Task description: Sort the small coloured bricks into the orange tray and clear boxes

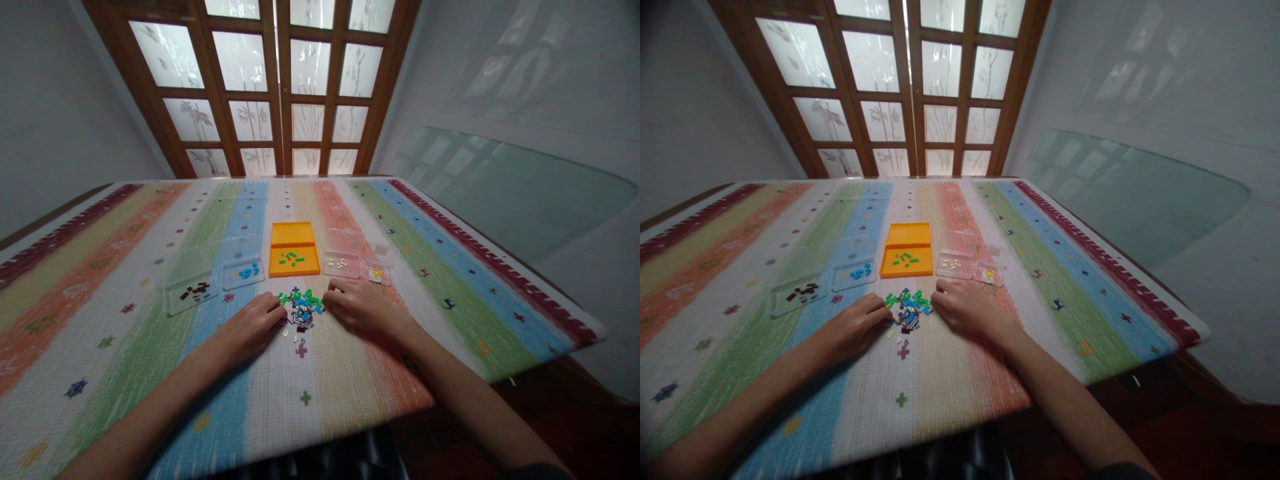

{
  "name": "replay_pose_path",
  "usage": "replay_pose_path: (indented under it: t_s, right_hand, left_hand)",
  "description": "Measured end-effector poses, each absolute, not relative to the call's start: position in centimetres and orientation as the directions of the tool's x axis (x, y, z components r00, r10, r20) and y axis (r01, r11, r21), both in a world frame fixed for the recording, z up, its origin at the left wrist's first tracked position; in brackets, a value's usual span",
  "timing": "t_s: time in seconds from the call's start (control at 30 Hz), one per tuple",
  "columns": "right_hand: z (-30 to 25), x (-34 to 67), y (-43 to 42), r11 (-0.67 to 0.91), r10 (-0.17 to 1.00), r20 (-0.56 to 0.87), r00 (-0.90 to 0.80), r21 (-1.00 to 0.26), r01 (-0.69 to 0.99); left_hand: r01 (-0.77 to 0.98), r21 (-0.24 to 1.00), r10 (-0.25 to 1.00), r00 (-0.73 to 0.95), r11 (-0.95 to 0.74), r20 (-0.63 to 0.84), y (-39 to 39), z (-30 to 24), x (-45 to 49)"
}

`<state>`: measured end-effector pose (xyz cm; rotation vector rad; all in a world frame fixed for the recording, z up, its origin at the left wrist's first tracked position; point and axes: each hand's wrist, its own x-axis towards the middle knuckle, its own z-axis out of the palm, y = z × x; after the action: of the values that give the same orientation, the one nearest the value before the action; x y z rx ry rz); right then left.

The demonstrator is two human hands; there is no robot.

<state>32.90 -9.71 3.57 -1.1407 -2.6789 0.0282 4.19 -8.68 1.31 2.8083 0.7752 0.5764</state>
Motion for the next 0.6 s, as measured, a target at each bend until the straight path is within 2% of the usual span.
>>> replay_pose_path:
  t_s: [0.17,0.6]
  right_hand:
    - [3.67,32.83,-9.84,0.690,0.719,0.199,-0.666,-0.093,0.718]
    - [3.51,32.93,-9.71,0.707,0.705,0.188,-0.683,-0.115,0.698]
  left_hand:
    - [0.492,0.233,0.544,0.772,-0.839,0.327,-8.81,1.05,4.31]
    - [0.485,0.307,0.571,0.742,-0.819,0.351,-8.45,1.12,3.74]
